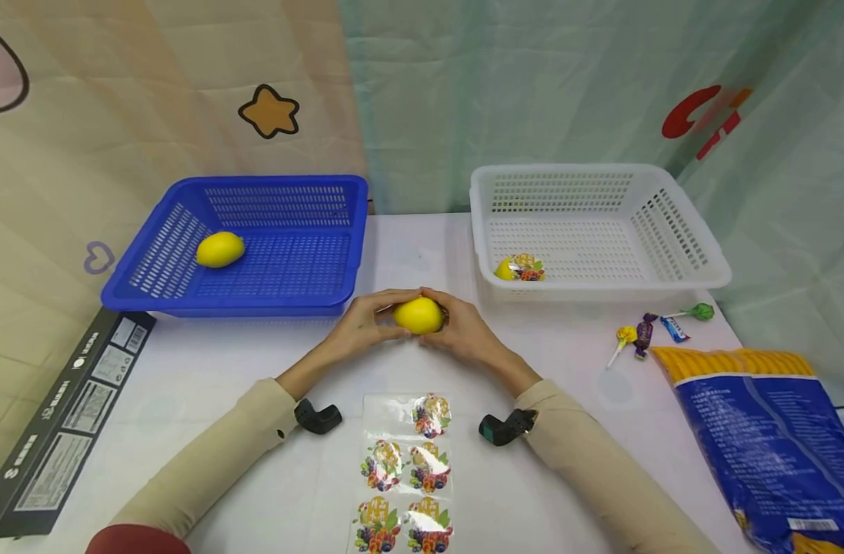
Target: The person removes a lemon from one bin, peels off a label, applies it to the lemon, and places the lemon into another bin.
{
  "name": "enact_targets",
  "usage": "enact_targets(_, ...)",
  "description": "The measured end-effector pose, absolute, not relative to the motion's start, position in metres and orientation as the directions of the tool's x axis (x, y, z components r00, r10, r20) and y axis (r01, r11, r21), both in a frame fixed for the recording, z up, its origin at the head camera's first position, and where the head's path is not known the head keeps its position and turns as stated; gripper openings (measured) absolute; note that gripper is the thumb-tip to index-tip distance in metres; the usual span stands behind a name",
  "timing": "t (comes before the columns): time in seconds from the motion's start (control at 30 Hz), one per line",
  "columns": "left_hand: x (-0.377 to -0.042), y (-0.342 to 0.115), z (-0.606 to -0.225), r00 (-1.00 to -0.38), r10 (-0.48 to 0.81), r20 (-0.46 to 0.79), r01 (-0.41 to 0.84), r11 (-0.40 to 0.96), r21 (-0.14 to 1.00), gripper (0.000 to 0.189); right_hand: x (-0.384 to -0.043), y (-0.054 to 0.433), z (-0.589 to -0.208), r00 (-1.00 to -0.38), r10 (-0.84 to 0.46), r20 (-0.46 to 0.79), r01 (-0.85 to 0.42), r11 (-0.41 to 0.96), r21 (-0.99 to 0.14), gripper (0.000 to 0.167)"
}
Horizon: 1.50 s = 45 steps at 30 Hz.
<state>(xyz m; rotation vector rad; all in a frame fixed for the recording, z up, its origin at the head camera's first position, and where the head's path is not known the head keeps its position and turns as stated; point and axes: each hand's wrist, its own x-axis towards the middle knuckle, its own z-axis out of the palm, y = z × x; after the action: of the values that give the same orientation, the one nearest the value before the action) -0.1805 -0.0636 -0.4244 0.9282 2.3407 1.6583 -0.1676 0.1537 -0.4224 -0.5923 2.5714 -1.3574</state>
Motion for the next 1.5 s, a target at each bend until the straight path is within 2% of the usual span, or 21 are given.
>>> enact_targets(0.17, -0.182, -0.062, -0.423, -0.804, 0.539, 0.25, 0.411, 0.2, 0.889, 0.056, -0.151, 0.167, -0.404, -0.911, -0.41, 0.052, -0.333, 0.654, -0.679, 0.095)
enact_targets(0.33, -0.182, -0.063, -0.421, -0.799, 0.547, 0.25, 0.397, 0.166, 0.903, 0.058, -0.128, 0.185, -0.396, -0.899, -0.421, 0.12, -0.394, 0.658, -0.642, 0.088)
enact_targets(0.47, -0.181, -0.064, -0.421, -0.794, 0.561, 0.234, 0.389, 0.174, 0.905, 0.059, -0.108, 0.194, -0.399, -0.883, -0.449, 0.14, -0.426, 0.637, -0.642, 0.076)
enact_targets(0.6, -0.18, -0.065, -0.42, -0.788, 0.571, 0.231, 0.405, 0.197, 0.893, 0.059, -0.092, 0.192, -0.405, -0.83, -0.549, 0.099, -0.475, 0.605, -0.639, 0.063)
enact_targets(0.8, -0.18, -0.065, -0.417, -0.787, 0.571, 0.231, 0.406, 0.2, 0.892, 0.059, -0.08, 0.185, -0.412, -0.734, -0.679, -0.026, -0.565, 0.631, -0.531, 0.07)
enact_targets(0.97, -0.178, -0.066, -0.415, -0.79, 0.572, 0.222, 0.406, 0.216, 0.888, 0.06, -0.082, 0.183, -0.414, -0.72, -0.693, -0.036, -0.56, 0.61, -0.56, 0.057)
enact_targets(1.17, -0.173, -0.07, -0.41, -0.785, 0.57, 0.244, 0.444, 0.242, 0.863, 0.055, -0.086, 0.183, -0.416, -0.725, -0.688, 0.014, -0.563, 0.581, -0.588, 0.055)
enact_targets(1.37, -0.162, -0.069, -0.405, -0.714, 0.631, 0.304, 0.582, 0.294, 0.758, 0.048, -0.087, 0.182, -0.42, -0.728, -0.676, 0.115, -0.598, 0.544, -0.588, 0.051)
enact_targets(1.5, -0.157, -0.068, -0.401, -0.682, 0.652, 0.333, 0.629, 0.289, 0.722, 0.044, -0.088, 0.179, -0.424, -0.72, -0.669, 0.186, -0.629, 0.514, -0.584, 0.048)
